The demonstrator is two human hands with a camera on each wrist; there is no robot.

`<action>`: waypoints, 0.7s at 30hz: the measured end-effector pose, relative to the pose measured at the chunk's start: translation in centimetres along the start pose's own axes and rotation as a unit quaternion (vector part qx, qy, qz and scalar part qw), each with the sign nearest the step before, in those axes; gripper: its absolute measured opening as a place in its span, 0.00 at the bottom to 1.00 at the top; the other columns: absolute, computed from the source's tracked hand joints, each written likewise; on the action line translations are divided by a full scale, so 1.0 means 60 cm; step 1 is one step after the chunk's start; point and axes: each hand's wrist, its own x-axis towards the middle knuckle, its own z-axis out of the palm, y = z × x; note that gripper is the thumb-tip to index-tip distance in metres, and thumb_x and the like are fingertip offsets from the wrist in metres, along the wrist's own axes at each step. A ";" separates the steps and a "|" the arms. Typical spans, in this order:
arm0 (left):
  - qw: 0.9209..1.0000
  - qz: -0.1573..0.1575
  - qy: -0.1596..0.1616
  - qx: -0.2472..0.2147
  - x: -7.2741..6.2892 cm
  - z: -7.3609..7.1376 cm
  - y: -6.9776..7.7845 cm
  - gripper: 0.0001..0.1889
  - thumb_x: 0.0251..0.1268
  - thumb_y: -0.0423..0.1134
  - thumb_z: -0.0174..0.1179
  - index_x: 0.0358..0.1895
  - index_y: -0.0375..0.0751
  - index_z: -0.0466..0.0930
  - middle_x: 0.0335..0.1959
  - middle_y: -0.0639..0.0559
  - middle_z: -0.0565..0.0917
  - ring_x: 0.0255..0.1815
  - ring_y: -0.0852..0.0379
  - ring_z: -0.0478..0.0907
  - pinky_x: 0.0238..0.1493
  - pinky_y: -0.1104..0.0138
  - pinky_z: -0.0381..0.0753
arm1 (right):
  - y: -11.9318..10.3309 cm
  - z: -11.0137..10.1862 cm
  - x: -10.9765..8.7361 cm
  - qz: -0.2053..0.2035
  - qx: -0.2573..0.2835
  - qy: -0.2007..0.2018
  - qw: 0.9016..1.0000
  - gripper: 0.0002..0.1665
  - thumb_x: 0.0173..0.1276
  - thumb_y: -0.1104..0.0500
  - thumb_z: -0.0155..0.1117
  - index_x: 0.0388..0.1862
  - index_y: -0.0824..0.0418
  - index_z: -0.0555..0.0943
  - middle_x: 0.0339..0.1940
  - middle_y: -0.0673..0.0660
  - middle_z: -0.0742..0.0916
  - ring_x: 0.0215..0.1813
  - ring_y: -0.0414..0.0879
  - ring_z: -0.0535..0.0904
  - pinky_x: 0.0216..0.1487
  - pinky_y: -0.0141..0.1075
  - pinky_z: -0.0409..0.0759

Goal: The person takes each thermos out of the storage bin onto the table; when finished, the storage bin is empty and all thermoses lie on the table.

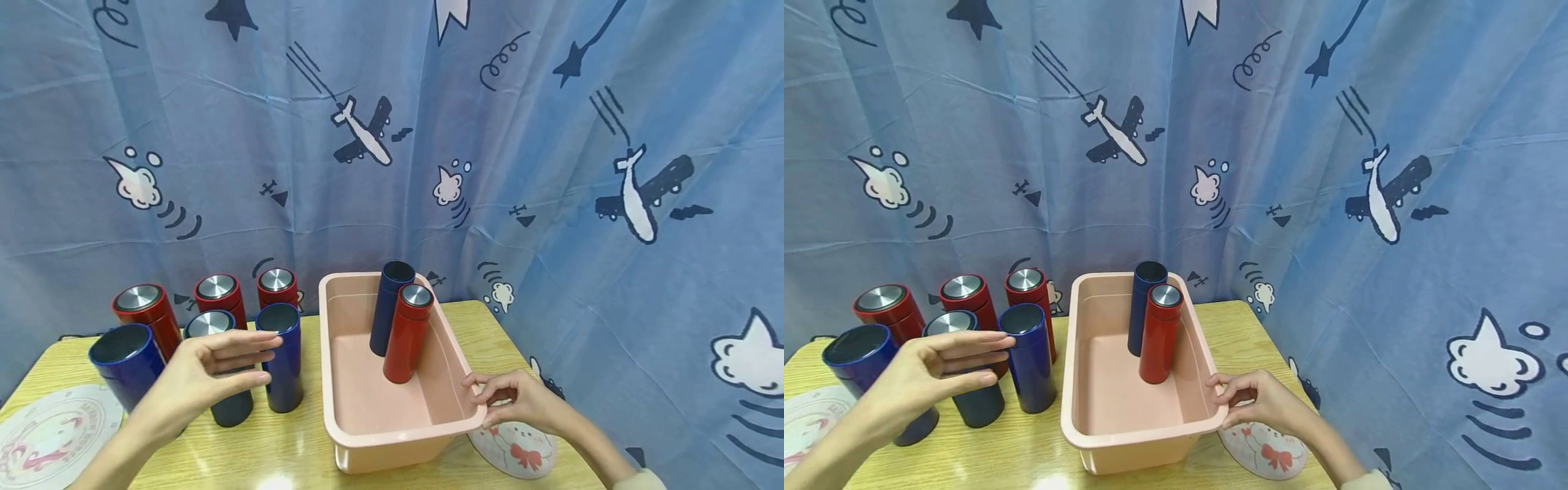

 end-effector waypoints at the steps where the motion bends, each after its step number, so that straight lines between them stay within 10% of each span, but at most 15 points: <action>1: 1.000 0.000 -0.011 -0.010 0.011 0.011 -0.001 0.22 0.57 0.27 0.65 0.57 0.28 0.76 0.52 0.52 0.84 0.50 0.57 0.82 0.47 0.67 0.82 | 0.000 0.000 -0.001 0.002 0.004 0.000 1.000 0.14 0.56 0.72 0.68 0.41 0.78 0.79 0.59 0.45 0.81 0.55 0.41 0.81 0.45 0.39 0.83; 21: 0.988 -0.006 -0.123 -0.094 0.209 0.114 -0.043 0.24 0.56 0.26 0.66 0.59 0.29 0.75 0.53 0.38 0.81 0.53 0.46 0.81 0.49 0.58 0.81 | 0.001 0.003 -0.002 -0.001 0.013 0.006 1.000 0.14 0.57 0.73 0.67 0.42 0.79 0.79 0.59 0.48 0.81 0.54 0.42 0.81 0.39 0.36 0.84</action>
